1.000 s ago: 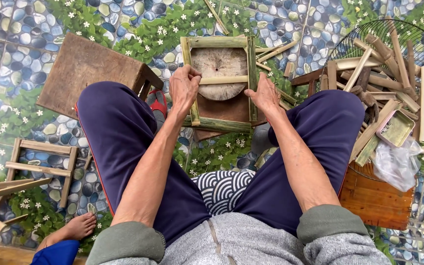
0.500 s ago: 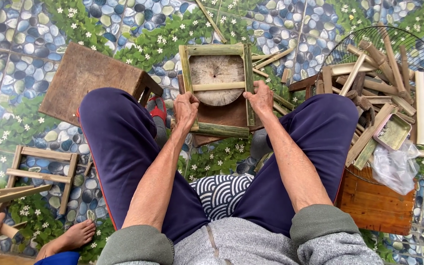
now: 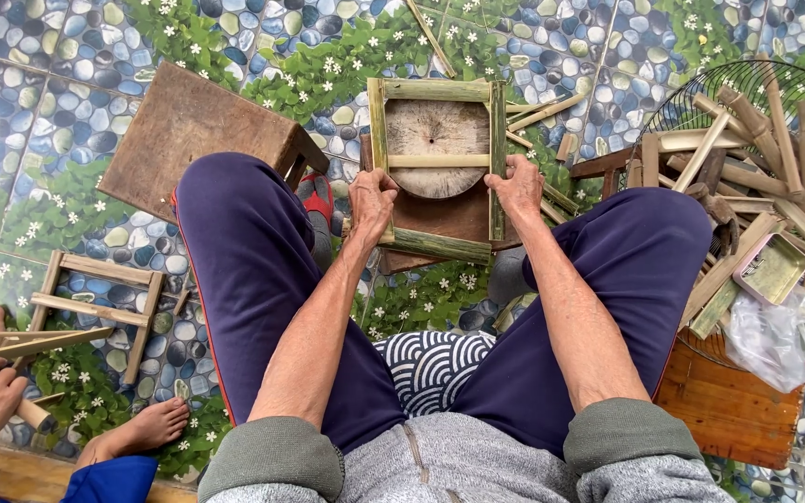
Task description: The person assembles small wooden frames by joining wooden sticks and blocks by hand and using a hammer.
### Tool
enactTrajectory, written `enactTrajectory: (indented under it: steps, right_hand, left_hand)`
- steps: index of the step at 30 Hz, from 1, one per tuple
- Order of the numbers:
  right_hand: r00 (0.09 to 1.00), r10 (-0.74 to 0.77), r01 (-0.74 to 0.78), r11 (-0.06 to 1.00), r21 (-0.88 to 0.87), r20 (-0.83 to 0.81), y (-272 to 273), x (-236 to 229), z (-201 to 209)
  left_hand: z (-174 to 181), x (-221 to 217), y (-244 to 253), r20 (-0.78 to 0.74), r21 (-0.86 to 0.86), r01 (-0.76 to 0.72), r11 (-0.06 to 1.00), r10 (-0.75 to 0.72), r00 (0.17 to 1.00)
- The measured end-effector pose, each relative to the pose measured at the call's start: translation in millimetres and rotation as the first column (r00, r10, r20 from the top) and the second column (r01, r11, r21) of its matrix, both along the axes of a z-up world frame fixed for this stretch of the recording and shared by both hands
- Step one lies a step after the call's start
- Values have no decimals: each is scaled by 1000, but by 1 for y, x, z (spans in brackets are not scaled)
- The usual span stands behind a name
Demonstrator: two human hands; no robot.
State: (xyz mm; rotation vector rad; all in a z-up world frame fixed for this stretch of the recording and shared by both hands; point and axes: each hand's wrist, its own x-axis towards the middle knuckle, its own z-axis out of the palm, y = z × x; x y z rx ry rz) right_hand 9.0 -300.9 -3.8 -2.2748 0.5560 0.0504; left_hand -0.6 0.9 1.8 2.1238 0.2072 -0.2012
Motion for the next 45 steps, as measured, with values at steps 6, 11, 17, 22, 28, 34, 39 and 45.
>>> enactTrajectory:
  steps: [6,11,17,22,28,34,39,45]
  right_hand:
    - [1000,7,-6,1000,-23,13,1,-1,1]
    - [1000,5,-4,1000,-22,22,3,-2,1]
    - [1000,-4,4,1000,1,19,4,-5,7]
    - [1000,20,-20,1000,17,10,5,-5,12]
    - [1000,21,-21,999,38,16,-4,-1,-1]
    - [1000,-12,10,996,88,26,-4,-3,-11]
    - [968,44,-11,991,-136,246,21,-18,30]
    - [907,104,-74,993,-89,407,39,-5,67]
  left_hand:
    - [-5,0,1,-5,1,3,1000,-3,1000]
    - [10,-5,-2,-32,45,-3,999,5,999]
    - [27,-6,-6,-100,93,-1,996,10,995]
    - [36,-7,-10,-117,89,-22,996,32,993]
    - [47,-12,-10,143,78,-167,983,154,978]
    - [49,0,-20,365,-67,-160,985,174,915]
    - [31,16,-30,300,-188,-217,958,266,916]
    - [22,32,-2,243,-168,-396,903,427,871]
